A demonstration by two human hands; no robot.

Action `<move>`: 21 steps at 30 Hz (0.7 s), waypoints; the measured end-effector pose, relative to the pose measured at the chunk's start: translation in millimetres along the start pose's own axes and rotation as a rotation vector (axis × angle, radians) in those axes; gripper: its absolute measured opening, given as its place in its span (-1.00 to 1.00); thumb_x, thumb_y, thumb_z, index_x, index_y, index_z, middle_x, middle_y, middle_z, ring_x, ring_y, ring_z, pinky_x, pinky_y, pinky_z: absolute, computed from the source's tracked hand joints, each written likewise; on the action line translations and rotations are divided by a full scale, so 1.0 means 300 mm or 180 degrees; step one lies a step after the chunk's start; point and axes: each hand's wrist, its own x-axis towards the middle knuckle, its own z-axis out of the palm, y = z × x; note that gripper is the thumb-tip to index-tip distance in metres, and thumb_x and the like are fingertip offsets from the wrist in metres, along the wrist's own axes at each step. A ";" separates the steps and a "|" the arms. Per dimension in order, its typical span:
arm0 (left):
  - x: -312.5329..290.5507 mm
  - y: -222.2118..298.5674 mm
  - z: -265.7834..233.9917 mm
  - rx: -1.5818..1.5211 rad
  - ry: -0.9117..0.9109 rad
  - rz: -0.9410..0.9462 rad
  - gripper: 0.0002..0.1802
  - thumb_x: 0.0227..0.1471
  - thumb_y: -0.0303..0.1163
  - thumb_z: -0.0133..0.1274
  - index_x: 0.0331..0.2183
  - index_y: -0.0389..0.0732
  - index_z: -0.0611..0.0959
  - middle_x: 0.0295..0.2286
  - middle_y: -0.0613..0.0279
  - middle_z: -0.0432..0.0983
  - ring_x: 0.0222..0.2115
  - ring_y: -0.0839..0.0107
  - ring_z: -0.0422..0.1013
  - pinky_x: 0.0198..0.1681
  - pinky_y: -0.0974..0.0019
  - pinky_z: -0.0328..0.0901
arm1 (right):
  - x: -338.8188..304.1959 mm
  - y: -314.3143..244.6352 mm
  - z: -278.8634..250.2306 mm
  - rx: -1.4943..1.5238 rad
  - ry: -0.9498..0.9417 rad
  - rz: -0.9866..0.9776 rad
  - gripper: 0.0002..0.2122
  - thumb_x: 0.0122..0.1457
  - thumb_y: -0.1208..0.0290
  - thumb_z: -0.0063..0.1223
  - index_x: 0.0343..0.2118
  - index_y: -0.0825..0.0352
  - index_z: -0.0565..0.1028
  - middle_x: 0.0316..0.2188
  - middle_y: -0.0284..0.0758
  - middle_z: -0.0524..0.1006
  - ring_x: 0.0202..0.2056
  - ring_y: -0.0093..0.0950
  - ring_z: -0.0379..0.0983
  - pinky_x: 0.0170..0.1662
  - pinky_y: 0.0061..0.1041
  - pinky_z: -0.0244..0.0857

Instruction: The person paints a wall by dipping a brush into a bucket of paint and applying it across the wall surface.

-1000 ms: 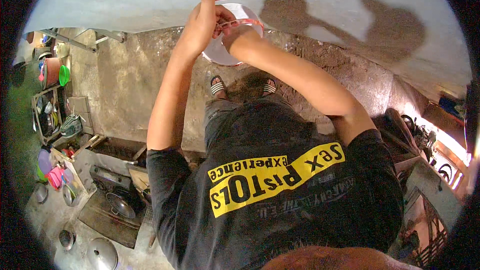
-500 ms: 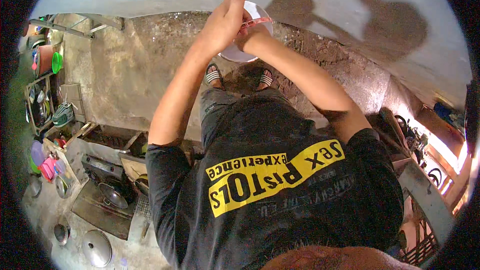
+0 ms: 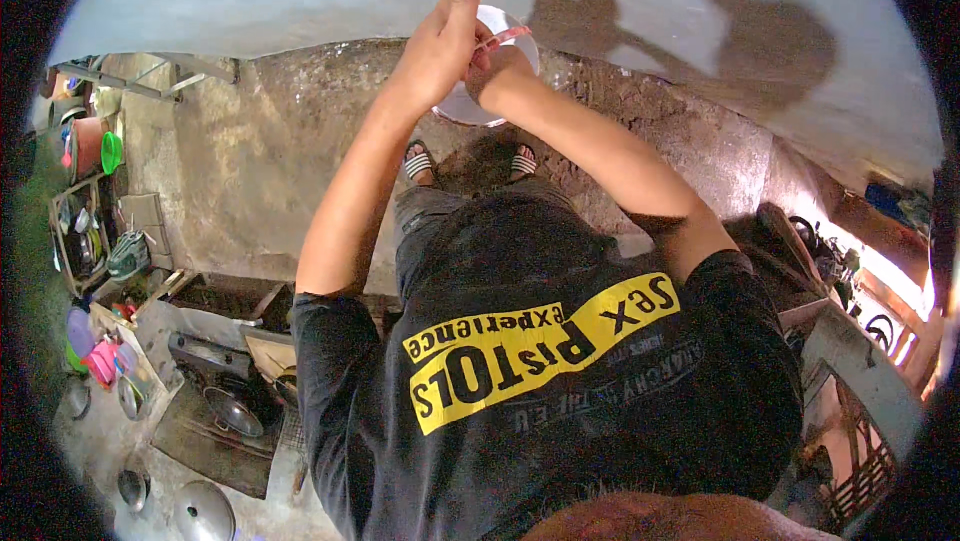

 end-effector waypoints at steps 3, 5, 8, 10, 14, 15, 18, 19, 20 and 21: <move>-0.065 0.046 0.048 0.0084 -0.0039 0.0001 -0.08 0.05 0.32 -0.52 0.00 -0.38 0.30 -0.40 0.09 0.45 -0.44 0.42 0.36 -0.39 0.39 0.24 | -0.052 0.018 0.005 -0.0691 0.0085 -0.0211 -0.63 0.18 0.32 -0.31 0.07 0.19 0.21 0.07 -0.36 0.27 0.03 -0.42 0.23 0.01 -0.44 0.16; -0.060 0.028 0.074 0.0093 -0.0077 0.0091 -0.07 0.03 0.34 -0.50 0.05 -0.35 0.25 -0.34 0.05 0.44 -0.38 0.38 0.35 -0.30 0.33 0.25 | -0.038 0.055 0.003 -0.0248 0.0073 0.0295 -0.60 0.16 0.26 -0.25 0.08 0.17 0.20 0.12 -0.33 0.23 0.09 -0.37 0.19 0.11 -0.40 0.10; -0.043 -0.013 0.096 -0.0478 -0.0207 -0.0080 -0.03 0.00 0.38 -0.47 0.07 -0.33 0.21 -0.31 0.03 0.43 -0.36 0.35 0.35 -0.28 0.30 0.25 | -0.140 -0.022 -0.058 -0.0910 -0.0004 0.0018 -0.59 0.14 0.21 -0.24 0.09 0.08 0.24 0.10 -0.39 0.27 0.08 -0.39 0.21 0.14 -0.38 0.05; -0.069 0.014 0.132 -0.0603 0.0002 -0.0153 -0.11 0.07 0.28 -0.44 0.04 -0.41 0.24 -0.54 0.20 0.37 -0.58 0.46 0.28 -0.54 0.40 0.17 | -0.112 0.049 -0.039 -0.0835 -0.0172 -0.0265 -0.59 0.16 0.16 -0.35 0.08 0.10 0.23 0.12 -0.39 0.22 0.14 -0.39 0.10 0.13 -0.31 0.04; -0.067 0.068 0.195 -0.0909 -0.0221 0.0010 -0.05 0.03 0.32 -0.41 0.08 -0.40 0.14 -0.48 0.17 0.36 -0.54 0.45 0.30 -0.50 0.41 0.17 | -0.114 0.213 -0.061 -0.1432 0.0254 0.0206 -0.62 0.06 0.24 -0.15 -0.02 0.17 0.33 -0.14 -0.27 0.46 -0.15 -0.35 0.42 -0.20 -0.37 0.31; -0.063 0.065 0.202 -0.1027 -0.0131 -0.0022 -0.04 0.02 0.33 -0.39 0.09 -0.40 0.11 -0.46 0.17 0.35 -0.51 0.44 0.31 -0.49 0.40 0.17 | -0.191 0.160 -0.119 -0.1469 0.0125 0.0332 -0.61 0.04 0.20 -0.14 -0.05 0.19 0.37 -0.17 -0.22 0.47 -0.15 -0.32 0.42 -0.19 -0.35 0.31; -0.039 0.062 0.241 -0.1207 -0.0243 0.0075 -0.08 -0.01 0.35 -0.36 0.03 -0.33 0.17 -0.44 0.09 0.40 -0.48 0.33 0.35 -0.44 0.31 0.23 | -0.356 0.132 -0.211 -0.1530 0.0003 0.0603 -0.59 0.01 0.12 -0.10 -0.13 0.24 0.46 -0.22 -0.14 0.50 -0.14 -0.27 0.43 -0.17 -0.29 0.31; -0.054 0.057 0.254 -0.1313 -0.0208 -0.0004 -0.06 0.00 0.34 -0.34 0.06 -0.36 0.15 -0.45 0.18 0.33 -0.47 0.40 0.32 -0.45 0.35 0.19 | -0.381 0.167 -0.188 -0.1245 0.0501 0.0577 -0.69 -0.01 0.18 -0.08 -0.30 0.28 0.51 -0.39 -0.17 0.52 -0.31 -0.26 0.45 -0.28 -0.30 0.31; -0.053 0.062 0.274 -0.1275 -0.0270 0.0067 -0.06 0.00 0.34 -0.34 0.06 -0.36 0.15 -0.45 0.18 0.33 -0.47 0.40 0.32 -0.45 0.35 0.19 | -0.411 0.205 -0.196 -0.0987 0.0988 0.0529 -0.75 -0.03 0.25 -0.07 -0.47 0.32 0.55 -0.55 -0.21 0.53 -0.49 -0.25 0.47 -0.39 -0.31 0.32; -0.048 0.068 0.292 -0.1375 -0.0204 0.0009 -0.05 -0.01 0.35 -0.34 0.06 -0.36 0.16 -0.44 0.17 0.33 -0.47 0.39 0.32 -0.44 0.34 0.19 | -0.437 0.243 -0.210 -0.0989 0.1088 0.0536 -0.75 -0.03 0.25 -0.07 -0.47 0.32 0.55 -0.55 -0.21 0.53 -0.49 -0.25 0.47 -0.39 -0.31 0.32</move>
